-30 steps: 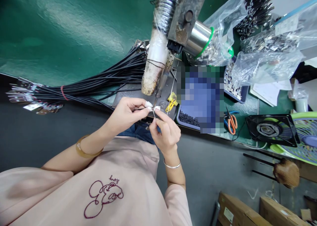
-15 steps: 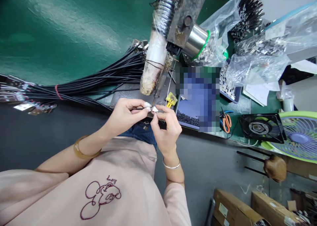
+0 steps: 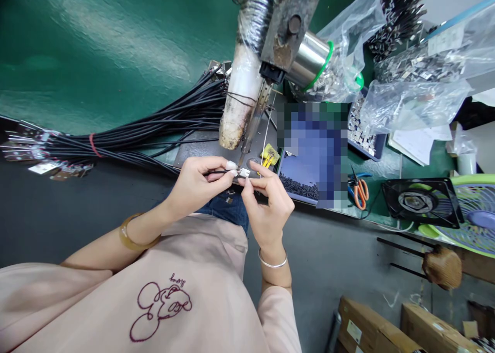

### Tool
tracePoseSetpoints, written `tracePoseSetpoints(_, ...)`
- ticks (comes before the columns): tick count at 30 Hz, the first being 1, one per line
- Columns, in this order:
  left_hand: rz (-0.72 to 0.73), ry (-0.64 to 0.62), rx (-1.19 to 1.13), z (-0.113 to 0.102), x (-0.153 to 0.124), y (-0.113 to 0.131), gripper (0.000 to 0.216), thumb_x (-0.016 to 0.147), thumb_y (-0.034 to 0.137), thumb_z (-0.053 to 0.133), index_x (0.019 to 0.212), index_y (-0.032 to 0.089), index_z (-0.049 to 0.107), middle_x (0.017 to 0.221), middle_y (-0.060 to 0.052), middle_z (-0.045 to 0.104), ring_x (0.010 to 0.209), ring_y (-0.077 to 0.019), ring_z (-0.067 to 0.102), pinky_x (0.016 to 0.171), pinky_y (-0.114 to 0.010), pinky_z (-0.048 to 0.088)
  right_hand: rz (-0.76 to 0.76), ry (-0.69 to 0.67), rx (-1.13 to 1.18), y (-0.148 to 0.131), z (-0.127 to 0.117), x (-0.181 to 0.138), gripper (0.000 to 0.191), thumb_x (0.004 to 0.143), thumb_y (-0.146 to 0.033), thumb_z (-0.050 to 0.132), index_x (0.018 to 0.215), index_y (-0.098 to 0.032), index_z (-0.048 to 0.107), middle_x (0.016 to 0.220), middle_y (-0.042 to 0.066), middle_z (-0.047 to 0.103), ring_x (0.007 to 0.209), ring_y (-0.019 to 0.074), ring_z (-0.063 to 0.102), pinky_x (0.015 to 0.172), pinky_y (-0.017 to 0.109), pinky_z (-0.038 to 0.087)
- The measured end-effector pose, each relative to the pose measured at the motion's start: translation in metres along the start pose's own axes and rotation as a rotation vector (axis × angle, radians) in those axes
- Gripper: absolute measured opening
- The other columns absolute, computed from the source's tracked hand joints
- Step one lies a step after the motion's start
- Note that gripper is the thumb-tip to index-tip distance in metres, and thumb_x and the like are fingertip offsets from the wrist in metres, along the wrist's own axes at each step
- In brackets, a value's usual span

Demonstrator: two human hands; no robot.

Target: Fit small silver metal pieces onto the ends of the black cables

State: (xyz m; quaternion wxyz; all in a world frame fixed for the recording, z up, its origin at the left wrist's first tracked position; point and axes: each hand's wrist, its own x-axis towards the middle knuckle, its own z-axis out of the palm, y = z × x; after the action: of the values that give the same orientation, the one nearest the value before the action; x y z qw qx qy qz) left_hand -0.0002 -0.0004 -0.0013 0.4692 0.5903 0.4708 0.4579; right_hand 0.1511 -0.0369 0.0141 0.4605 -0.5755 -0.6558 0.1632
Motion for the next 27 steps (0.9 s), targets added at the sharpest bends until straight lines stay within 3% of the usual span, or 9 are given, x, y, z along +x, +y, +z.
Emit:
tracePoseSetpoints(3, 0.017, 0.009, 0.005, 0.000, -0.001, 0.000, 0.011, 0.078, 0.016, 0.060, 0.071, 0.012, 0.067, 0.056, 0.006, 0.042, 0.054, -0.0057, 0.033, 0.050, -0.018, 0.028, -0.016, -0.023, 0.012, 0.001, 0.001, 0.001, 0.007, 0.090, -0.014, 0.066, 0.087, -0.021, 0.067, 0.104, 0.003, 0.076, 0.089, 0.0158, 0.076, 0.072, 0.027, 0.066)
tracePoseSetpoints(6, -0.031, -0.016, -0.043, -0.001, 0.001, 0.001, 0.011, 0.078, 0.018, 0.061, 0.071, 0.012, 0.066, 0.053, 0.007, 0.036, 0.052, -0.0054, 0.030, 0.049, -0.018, 0.027, -0.054, -0.020, 0.007, 0.002, 0.003, 0.001, 0.009, 0.089, -0.012, 0.067, 0.086, -0.021, 0.066, 0.103, 0.002, 0.076, 0.085, 0.0143, 0.076, 0.072, 0.026, 0.065)
tracePoseSetpoints(12, -0.081, -0.022, -0.121, -0.003, 0.005, 0.005, 0.012, 0.077, 0.020, 0.062, 0.069, 0.012, 0.065, 0.054, 0.007, 0.032, 0.051, -0.0052, 0.025, 0.046, -0.018, 0.025, -0.105, -0.017, -0.015, 0.003, 0.004, 0.002, 0.011, 0.087, -0.011, 0.067, 0.088, -0.022, 0.066, 0.105, 0.002, 0.076, 0.091, 0.0170, 0.076, 0.080, 0.032, 0.065)
tracePoseSetpoints(20, -0.069, 0.003, -0.161, -0.002, 0.006, 0.006, 0.010, 0.076, 0.020, 0.062, 0.073, 0.011, 0.068, 0.056, 0.006, 0.038, 0.053, -0.0053, 0.026, 0.046, -0.016, 0.027, -0.208, -0.002, -0.106, -0.004, 0.002, 0.006, 0.015, 0.086, -0.008, 0.068, 0.089, -0.022, 0.068, 0.104, 0.003, 0.077, 0.100, 0.0177, 0.074, 0.088, 0.033, 0.062)
tracePoseSetpoints(27, -0.122, -0.080, -0.128, -0.005, 0.006, 0.011, 0.016, 0.075, 0.019, 0.060, 0.060, 0.013, 0.056, 0.054, 0.007, 0.031, 0.052, -0.0049, 0.024, 0.047, -0.016, 0.029, -0.249, -0.047, -0.155, -0.002, -0.002, -0.001, 0.016, 0.086, -0.009, 0.066, 0.087, -0.023, 0.060, 0.108, 0.004, 0.076, 0.102, 0.0194, 0.075, 0.085, 0.034, 0.063)
